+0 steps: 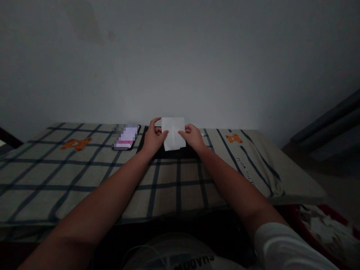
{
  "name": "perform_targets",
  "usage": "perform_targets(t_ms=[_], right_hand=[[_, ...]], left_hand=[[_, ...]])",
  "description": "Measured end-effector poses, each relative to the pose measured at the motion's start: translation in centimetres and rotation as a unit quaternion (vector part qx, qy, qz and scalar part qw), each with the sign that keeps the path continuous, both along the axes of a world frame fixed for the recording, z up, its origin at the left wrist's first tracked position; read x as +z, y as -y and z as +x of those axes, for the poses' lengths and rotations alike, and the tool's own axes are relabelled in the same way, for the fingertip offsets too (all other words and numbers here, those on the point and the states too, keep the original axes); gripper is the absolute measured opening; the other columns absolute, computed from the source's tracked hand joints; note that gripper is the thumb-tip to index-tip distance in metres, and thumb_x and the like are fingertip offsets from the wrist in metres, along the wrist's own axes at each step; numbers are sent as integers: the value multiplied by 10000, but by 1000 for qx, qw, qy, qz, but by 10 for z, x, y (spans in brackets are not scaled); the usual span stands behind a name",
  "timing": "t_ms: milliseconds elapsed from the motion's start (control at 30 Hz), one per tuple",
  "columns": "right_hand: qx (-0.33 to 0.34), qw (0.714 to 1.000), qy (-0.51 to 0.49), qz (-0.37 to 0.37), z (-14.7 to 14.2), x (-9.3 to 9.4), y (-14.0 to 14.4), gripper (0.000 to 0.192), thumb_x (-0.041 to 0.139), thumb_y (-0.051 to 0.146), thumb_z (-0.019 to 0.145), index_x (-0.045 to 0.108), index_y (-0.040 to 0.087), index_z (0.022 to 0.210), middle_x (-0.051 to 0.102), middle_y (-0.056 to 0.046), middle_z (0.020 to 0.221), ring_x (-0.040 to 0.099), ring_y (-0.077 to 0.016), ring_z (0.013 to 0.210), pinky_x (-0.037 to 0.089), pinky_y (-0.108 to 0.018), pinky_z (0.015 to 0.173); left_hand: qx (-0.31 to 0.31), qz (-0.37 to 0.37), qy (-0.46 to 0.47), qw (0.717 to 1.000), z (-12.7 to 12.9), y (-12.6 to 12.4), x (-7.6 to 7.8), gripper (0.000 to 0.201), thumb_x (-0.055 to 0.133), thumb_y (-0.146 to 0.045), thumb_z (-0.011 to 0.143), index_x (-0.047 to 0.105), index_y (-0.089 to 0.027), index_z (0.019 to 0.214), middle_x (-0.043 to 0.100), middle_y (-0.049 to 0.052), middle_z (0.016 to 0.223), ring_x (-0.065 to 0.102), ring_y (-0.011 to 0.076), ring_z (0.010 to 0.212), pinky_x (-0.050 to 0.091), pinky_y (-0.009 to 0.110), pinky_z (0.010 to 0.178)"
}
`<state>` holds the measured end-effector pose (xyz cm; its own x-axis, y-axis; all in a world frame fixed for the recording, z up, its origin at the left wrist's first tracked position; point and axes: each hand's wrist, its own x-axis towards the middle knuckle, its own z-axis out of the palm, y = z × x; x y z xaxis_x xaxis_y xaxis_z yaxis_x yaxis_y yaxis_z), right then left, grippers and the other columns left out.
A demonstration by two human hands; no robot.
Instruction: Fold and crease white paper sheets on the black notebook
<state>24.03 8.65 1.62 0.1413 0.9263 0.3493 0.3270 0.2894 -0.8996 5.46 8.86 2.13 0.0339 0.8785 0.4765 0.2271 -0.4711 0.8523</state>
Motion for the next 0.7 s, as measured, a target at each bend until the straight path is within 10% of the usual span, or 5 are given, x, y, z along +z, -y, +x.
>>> perform_targets(t_ms=[233, 700], right_hand=[[12, 996, 40, 81, -3, 5, 5, 134, 614, 324, 747, 543, 211, 755, 584, 12, 731, 559, -141, 710, 471, -296, 745], [86, 991, -92, -43, -1, -3, -1, 369, 697, 395, 698, 665, 144, 967, 710, -103, 989, 657, -193, 803, 523, -348, 748]], left_hand=[[67, 76, -173, 980, 0, 7, 5, 180, 561, -310, 812, 684, -184, 848, 587, 9, 661, 496, 146, 590, 425, 288, 637], [16, 134, -202, 970, 4, 10, 1, 494, 623, -355, 815, 558, -190, 1276, 552, 117, 1215, 510, 257, 1123, 391, 428, 1013]])
